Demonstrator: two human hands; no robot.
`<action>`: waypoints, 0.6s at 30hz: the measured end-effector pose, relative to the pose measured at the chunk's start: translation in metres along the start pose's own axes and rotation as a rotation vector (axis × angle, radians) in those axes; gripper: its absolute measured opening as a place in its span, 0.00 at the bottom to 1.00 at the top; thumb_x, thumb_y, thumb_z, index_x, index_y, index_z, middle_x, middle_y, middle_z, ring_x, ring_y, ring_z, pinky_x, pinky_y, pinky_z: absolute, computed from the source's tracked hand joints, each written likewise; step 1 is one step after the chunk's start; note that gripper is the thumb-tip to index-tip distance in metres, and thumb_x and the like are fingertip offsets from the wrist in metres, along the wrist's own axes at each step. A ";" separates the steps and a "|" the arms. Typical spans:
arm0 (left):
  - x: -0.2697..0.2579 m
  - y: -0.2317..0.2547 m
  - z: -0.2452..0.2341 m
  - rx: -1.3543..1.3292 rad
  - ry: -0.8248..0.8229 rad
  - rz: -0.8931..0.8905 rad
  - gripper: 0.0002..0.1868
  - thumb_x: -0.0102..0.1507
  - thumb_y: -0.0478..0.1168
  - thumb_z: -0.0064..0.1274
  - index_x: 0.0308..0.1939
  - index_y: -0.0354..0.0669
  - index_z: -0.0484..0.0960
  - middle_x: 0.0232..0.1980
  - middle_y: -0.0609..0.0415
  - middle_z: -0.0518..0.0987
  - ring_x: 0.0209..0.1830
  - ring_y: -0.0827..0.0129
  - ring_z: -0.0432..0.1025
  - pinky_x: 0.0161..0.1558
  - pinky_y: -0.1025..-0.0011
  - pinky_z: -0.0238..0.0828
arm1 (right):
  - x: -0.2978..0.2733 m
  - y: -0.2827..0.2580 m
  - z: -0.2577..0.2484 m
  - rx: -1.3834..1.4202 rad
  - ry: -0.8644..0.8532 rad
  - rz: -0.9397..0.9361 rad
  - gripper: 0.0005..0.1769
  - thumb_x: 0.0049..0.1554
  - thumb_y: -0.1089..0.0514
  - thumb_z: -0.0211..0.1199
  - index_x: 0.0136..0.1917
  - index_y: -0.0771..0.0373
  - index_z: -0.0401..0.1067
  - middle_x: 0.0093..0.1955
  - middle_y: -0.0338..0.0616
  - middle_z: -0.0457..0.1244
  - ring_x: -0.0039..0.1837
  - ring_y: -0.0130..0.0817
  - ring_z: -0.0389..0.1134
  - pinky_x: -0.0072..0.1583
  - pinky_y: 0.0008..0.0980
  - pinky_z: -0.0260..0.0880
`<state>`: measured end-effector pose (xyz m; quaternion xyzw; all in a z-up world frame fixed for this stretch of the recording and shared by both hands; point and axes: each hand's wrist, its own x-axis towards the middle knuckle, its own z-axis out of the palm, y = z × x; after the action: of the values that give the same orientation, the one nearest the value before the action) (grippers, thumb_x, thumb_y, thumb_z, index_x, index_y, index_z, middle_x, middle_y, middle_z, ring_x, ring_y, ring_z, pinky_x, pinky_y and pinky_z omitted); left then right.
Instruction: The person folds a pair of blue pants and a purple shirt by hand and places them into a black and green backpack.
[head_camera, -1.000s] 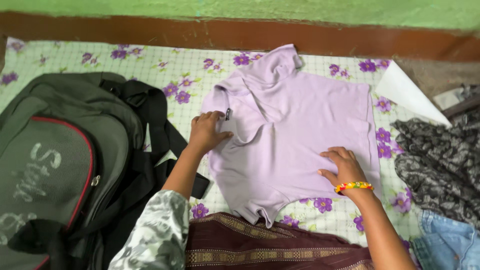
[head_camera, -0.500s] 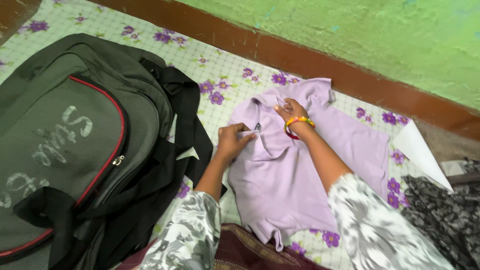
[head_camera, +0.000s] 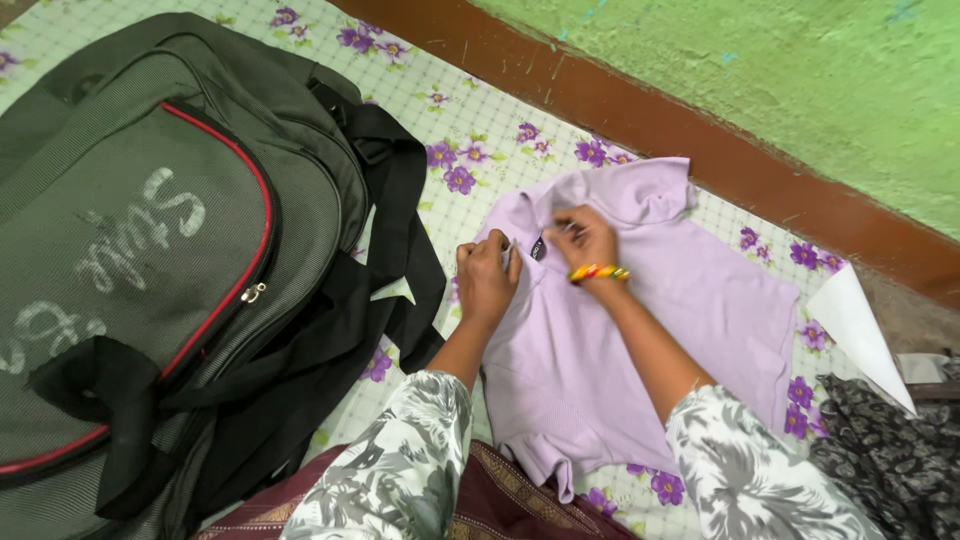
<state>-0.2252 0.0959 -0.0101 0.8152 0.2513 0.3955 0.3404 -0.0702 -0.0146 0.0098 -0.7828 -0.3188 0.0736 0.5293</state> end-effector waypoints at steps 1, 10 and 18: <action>0.000 0.000 0.001 0.002 -0.005 0.003 0.10 0.61 0.36 0.61 0.36 0.41 0.74 0.29 0.47 0.78 0.32 0.52 0.70 0.49 0.60 0.63 | -0.013 -0.009 0.001 -0.132 -0.089 -0.075 0.12 0.52 0.63 0.74 0.50 0.64 0.79 0.48 0.41 0.67 0.44 0.28 0.67 0.48 0.26 0.71; 0.001 0.001 -0.004 -0.006 -0.033 0.039 0.11 0.56 0.38 0.64 0.37 0.41 0.77 0.30 0.46 0.79 0.32 0.50 0.72 0.49 0.59 0.62 | -0.052 0.009 0.016 -0.319 -0.111 -0.339 0.28 0.45 0.56 0.74 0.59 0.63 0.73 0.62 0.49 0.66 0.67 0.49 0.63 0.69 0.44 0.62; 0.108 -0.051 0.037 0.029 0.136 0.269 0.23 0.51 0.30 0.59 0.52 0.44 0.86 0.46 0.46 0.86 0.47 0.51 0.79 0.48 0.57 0.72 | -0.053 0.035 0.017 -0.270 -0.087 -0.283 0.30 0.49 0.47 0.78 0.61 0.59 0.75 0.68 0.49 0.65 0.72 0.49 0.62 0.72 0.44 0.60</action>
<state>-0.1413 0.1885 -0.0140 0.8178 0.1680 0.4881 0.2544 -0.1049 -0.0405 -0.0396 -0.7902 -0.4551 -0.0109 0.4103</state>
